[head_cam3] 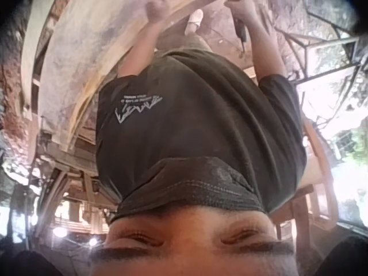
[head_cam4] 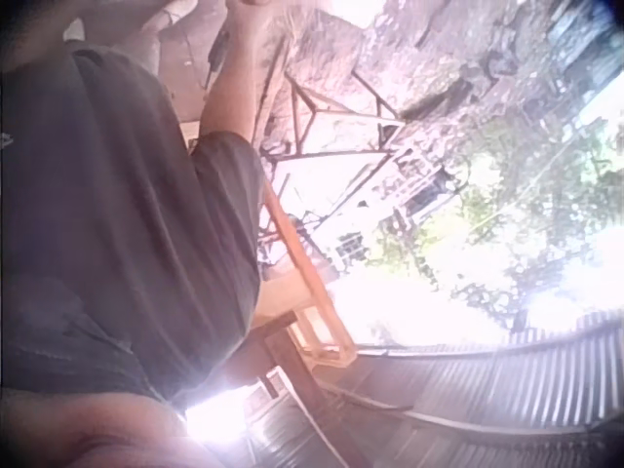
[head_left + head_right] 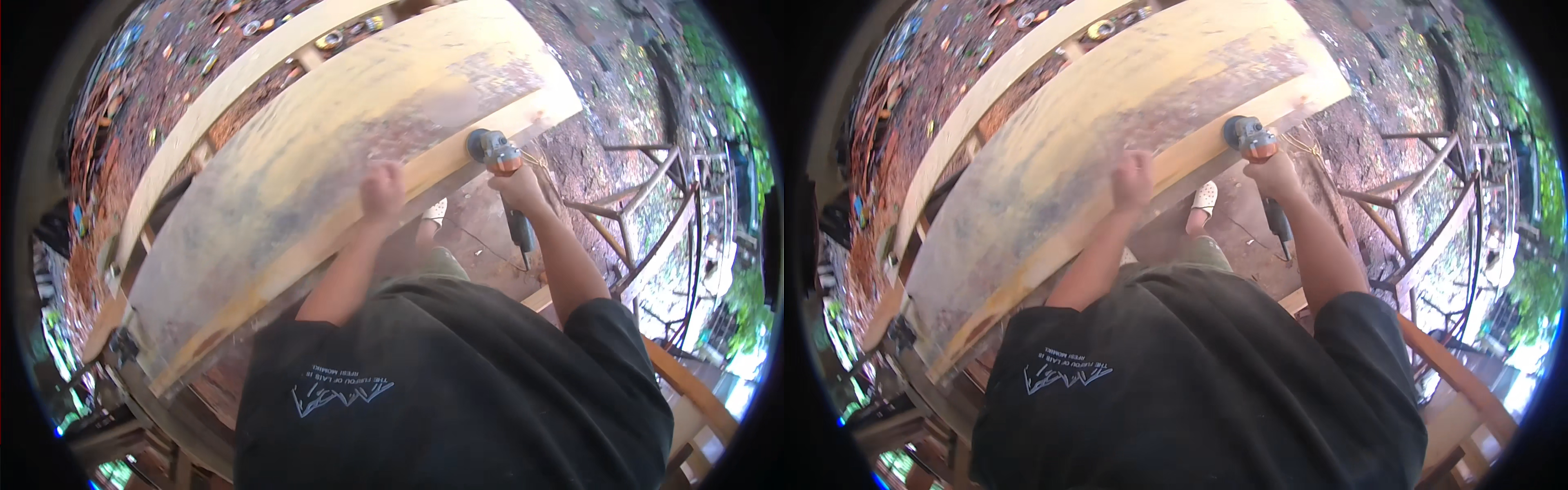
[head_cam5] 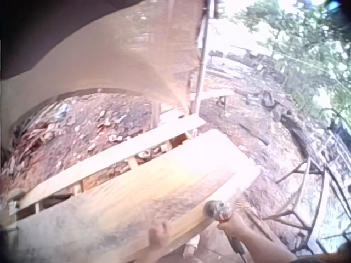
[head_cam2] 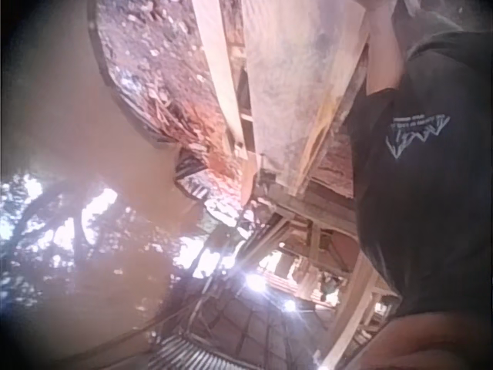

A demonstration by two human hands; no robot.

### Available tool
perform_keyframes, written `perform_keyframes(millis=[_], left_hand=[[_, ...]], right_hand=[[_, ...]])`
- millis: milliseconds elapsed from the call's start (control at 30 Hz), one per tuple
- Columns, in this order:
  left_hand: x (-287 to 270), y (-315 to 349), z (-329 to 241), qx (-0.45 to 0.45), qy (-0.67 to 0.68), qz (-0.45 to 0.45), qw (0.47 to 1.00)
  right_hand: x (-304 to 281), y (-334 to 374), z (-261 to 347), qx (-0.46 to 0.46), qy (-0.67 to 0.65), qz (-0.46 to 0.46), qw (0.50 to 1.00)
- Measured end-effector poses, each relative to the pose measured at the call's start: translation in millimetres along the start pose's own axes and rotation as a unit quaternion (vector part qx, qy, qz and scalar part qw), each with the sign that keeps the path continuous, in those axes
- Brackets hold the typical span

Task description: The person uses an angle grinder with a sanding disc to smooth the surface and edges of a wooden board. They lift the board to reposition it before continuing to sand.

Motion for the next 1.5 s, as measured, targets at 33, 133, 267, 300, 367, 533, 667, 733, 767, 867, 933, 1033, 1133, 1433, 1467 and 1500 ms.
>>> perform_keyframes(millis=[33, 133, 267, 300, 367, 533, 667, 733, 767, 867, 933, 1033, 1133, 1433, 1467, 1500], left_hand=[[-4.2, 18.1, -6.2, -0.054, 0.040, 0.081, 0.994], [-11.3, 64.6, -16.9, -0.210, 0.202, 0.300, 0.908], [-46.3, 113.9, 7.5, -0.266, 0.323, 0.268, 0.868], [-58.2, 123.8, 21.2, -0.271, 0.331, 0.259, 0.866], [-85.2, 143.1, 48.2, -0.276, 0.354, 0.190, 0.873], [-157.5, 193.5, 96.3, -0.343, 0.484, 0.093, 0.800], [-218.1, 218.5, 111.1, -0.331, 0.525, -0.011, 0.784], [-236.0, 232.8, 122.5, -0.325, 0.549, -0.054, 0.768], [-250.3, 237.3, 125.2, -0.317, 0.566, -0.083, 0.757], [-281.4, 253.2, 154.2, -0.351, 0.546, -0.104, 0.754], [-297.7, 265.3, 171.0, -0.360, 0.531, -0.114, 0.759], [-334.2, 279.7, 168.1, -0.355, 0.542, -0.155, 0.745], [-352.4, 289.3, 186.1, -0.337, 0.576, -0.192, 0.720], [-308.8, 267.1, 181.4, -0.342, 0.582, -0.111, 0.729], [-294.9, 262.1, 171.3, -0.345, 0.581, -0.111, 0.729], [-279.4, 256.5, 160.2, -0.356, 0.583, -0.075, 0.727]], right_hand=[[17.4, 18.4, 12.9, -0.007, -0.002, 0.007, 1.000], [81.2, 66.7, 40.5, -0.055, 0.035, 0.036, 0.997], [154.0, 143.3, 95.6, -0.094, 0.025, 0.075, 0.992], [171.3, 157.7, 104.3, -0.099, 0.035, 0.083, 0.991], [204.4, 188.5, 122.9, -0.115, -0.025, 0.164, 0.979], [285.4, 214.8, 134.3, -0.156, 0.055, 0.262, 0.951], [325.1, 247.3, 154.4, -0.185, 0.133, 0.256, 0.939], [343.0, 264.9, 170.2, -0.208, 0.178, 0.245, 0.930], [352.1, 273.0, 180.9, -0.220, 0.197, 0.237, 0.925], [381.6, 294.2, 207.6, -0.235, 0.208, 0.291, 0.904], [399.0, 310.3, 223.3, -0.238, 0.226, 0.324, 0.887], [423.0, 334.4, 239.4, -0.295, 0.228, 0.349, 0.860], [455.0, 346.0, 252.9, -0.312, 0.239, 0.370, 0.842], [407.0, 301.1, 213.0, -0.263, 0.216, 0.368, 0.866], [394.3, 290.8, 200.0, -0.247, 0.200, 0.339, 0.885], [379.3, 280.7, 186.8, -0.244, 0.200, 0.341, 0.886]])
Point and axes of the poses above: each hand's wrist, its own y-axis away from the middle knuckle, its own x-axis out of the palm, z = x × y, the point moved 1 cm from there along -y, towards the middle knuckle, and after that the axes turned 1 degree about x, right-handed, at the moved point
